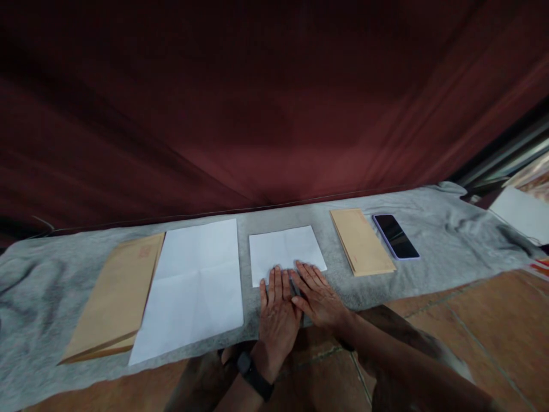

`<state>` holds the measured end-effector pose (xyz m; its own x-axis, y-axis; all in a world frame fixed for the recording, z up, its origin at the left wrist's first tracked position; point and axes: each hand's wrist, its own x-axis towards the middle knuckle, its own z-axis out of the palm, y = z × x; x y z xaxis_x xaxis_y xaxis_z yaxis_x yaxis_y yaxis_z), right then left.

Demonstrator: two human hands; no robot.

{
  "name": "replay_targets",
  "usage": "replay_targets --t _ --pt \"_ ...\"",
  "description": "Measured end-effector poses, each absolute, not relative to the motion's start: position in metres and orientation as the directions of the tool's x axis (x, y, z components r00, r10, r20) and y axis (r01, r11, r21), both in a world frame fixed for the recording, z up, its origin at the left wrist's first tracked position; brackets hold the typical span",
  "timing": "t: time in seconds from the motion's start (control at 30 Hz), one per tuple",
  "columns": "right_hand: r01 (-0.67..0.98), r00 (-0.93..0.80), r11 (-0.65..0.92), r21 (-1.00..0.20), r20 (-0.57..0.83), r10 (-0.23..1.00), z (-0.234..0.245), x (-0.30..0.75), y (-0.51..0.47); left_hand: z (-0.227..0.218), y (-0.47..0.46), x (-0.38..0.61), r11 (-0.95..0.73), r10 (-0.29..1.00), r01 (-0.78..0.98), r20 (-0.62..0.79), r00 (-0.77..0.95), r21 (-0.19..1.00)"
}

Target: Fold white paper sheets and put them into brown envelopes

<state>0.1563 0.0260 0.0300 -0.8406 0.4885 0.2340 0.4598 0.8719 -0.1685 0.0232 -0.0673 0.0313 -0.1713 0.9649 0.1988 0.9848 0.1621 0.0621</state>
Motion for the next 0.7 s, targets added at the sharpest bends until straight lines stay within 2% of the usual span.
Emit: replay_targets --t 0.17,0.43,0.7 --pt "0.483 -0.824 0.862 -0.155 0.251 0.507 0.029 0.162 0.028 0.033 -0.070 0.018 0.176 0.956 0.981 0.226 -0.189 0.075" --pt "0.545 -0.781 0.825 -0.149 0.266 0.565 0.027 0.171 0.031 0.025 -0.078 0.009 0.165 0.916 0.977 0.347 -0.204 0.138" --pt "0.593 -0.763 0.799 -0.095 0.250 0.596 0.025 0.185 0.036 0.026 -0.086 0.002 0.207 0.887 0.969 0.392 -0.243 0.132"
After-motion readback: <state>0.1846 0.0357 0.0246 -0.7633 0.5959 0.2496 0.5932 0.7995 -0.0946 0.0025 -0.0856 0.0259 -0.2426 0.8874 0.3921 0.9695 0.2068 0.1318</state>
